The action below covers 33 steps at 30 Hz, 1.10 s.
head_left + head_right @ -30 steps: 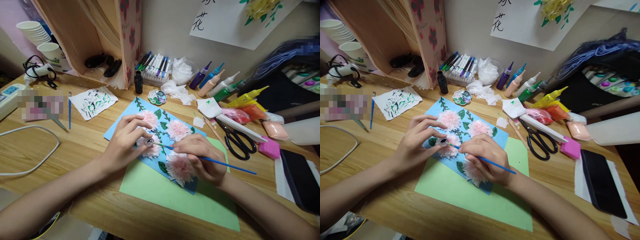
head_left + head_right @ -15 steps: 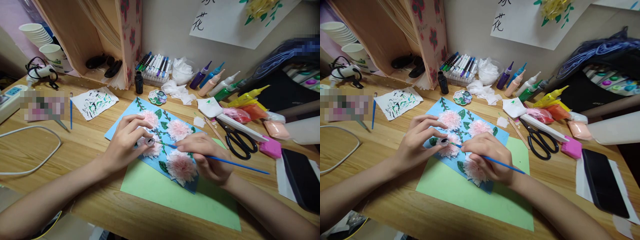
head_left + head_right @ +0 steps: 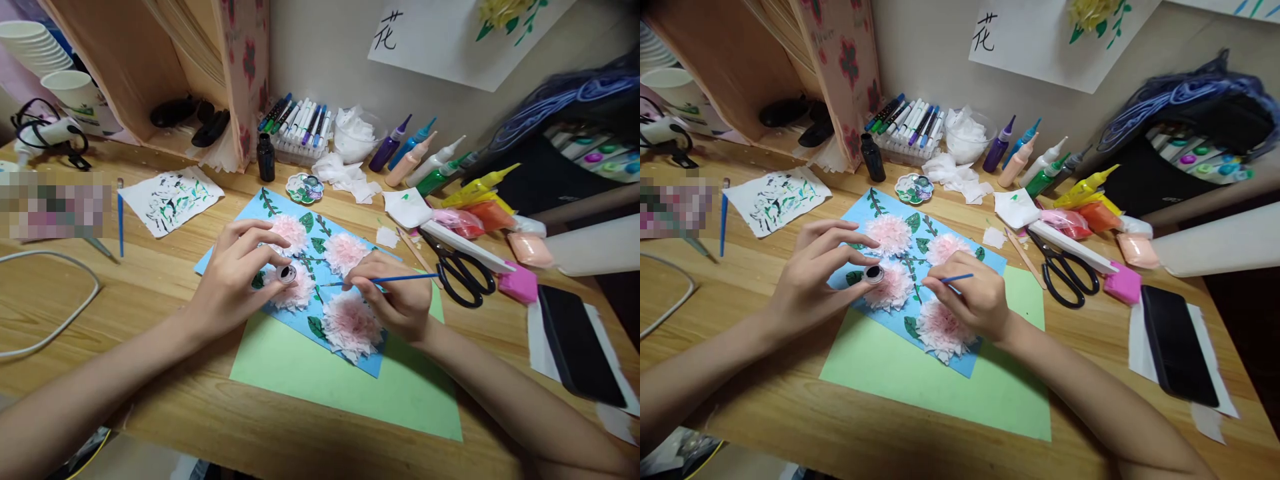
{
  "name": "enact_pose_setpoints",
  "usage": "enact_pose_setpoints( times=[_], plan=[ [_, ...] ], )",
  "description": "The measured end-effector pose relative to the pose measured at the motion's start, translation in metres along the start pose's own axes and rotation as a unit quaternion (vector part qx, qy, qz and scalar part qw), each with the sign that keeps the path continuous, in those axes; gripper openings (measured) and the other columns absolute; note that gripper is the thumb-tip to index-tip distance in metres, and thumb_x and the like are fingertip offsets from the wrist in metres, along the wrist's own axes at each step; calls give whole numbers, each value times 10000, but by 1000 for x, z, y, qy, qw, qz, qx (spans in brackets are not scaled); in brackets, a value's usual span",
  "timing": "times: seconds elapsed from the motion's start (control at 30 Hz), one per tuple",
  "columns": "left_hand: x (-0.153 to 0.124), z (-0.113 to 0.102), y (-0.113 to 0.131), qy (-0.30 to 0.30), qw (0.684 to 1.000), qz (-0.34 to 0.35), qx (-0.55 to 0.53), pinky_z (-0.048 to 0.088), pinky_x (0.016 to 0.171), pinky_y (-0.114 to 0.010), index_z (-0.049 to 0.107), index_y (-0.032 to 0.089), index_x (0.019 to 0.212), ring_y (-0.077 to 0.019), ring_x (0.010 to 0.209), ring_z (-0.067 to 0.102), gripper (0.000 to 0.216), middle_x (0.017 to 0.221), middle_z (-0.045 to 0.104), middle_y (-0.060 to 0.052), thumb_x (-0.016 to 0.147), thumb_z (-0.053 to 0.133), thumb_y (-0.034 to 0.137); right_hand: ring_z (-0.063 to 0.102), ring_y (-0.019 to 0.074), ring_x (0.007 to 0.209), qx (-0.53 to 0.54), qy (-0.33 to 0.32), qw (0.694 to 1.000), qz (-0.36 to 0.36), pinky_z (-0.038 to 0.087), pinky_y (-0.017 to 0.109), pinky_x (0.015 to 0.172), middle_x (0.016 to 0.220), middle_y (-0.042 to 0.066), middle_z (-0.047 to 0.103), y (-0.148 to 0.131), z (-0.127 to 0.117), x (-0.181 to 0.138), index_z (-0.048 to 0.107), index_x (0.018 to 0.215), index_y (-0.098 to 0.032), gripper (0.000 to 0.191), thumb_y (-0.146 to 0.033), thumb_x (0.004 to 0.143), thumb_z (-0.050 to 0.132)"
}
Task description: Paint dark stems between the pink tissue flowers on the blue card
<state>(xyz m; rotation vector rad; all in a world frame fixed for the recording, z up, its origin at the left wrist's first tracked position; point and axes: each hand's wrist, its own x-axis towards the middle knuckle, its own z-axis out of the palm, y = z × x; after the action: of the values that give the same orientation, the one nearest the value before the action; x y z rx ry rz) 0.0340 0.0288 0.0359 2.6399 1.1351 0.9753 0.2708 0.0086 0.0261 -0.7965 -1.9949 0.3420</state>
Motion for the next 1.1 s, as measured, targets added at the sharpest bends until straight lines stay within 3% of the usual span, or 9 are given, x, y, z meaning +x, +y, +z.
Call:
enact_pose_setpoints(
  times=[1.1],
  plan=[
    [-1,0,-1,-5,1000,-8,-3,427,959,-452,616,233,846,-251,1116,542,89,1022,685,-20,804,689,261,591,124,589,-18,-8,1000,-3,487,262,532,636,33,665,1,4,-3,617,777,-169,194,-182,928,495]
  ],
)
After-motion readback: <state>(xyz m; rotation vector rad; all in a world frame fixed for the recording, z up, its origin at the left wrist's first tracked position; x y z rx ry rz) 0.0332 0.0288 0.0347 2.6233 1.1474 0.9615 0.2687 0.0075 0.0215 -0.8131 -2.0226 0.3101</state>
